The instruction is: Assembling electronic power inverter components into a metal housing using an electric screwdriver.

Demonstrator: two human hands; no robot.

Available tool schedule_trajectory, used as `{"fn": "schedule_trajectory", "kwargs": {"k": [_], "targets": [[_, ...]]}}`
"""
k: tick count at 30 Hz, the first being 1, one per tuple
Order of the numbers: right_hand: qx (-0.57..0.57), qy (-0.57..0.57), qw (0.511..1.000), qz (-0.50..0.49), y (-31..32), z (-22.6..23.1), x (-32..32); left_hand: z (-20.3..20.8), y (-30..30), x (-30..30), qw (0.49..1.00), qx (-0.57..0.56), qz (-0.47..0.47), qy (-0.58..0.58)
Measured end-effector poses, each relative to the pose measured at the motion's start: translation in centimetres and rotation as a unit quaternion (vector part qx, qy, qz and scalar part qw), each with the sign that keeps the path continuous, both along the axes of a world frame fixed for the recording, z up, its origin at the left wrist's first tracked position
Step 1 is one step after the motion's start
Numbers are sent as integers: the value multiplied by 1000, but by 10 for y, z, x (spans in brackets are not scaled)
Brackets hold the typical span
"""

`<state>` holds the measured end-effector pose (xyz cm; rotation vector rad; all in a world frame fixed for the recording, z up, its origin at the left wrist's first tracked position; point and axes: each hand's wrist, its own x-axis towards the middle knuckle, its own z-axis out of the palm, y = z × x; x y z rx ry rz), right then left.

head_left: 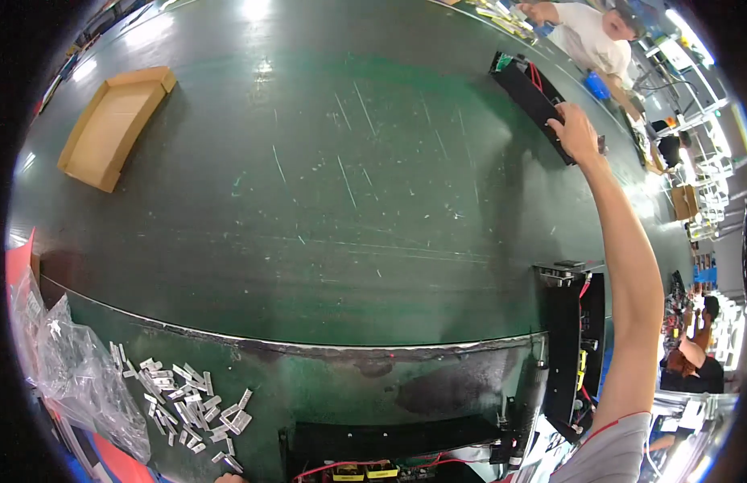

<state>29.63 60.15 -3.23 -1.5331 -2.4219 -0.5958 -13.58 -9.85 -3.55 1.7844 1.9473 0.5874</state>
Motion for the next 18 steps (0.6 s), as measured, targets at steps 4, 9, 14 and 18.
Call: {"fn": "schedule_trajectory", "kwargs": {"k": [4,9,14,18], "targets": [[-9,2,1000,-21,-9,1,-17,-2,2,3,1000,18,8,6],[-44,0,998,33,-50,21,-21,-6,1,7,997,67,26,-5],[-46,-25,998,18,-121,89,2,-25,0,13,985,167,39,29],[-30,12,997,66,-204,148,27,-30,-2,20,975,212,58,23]]}}
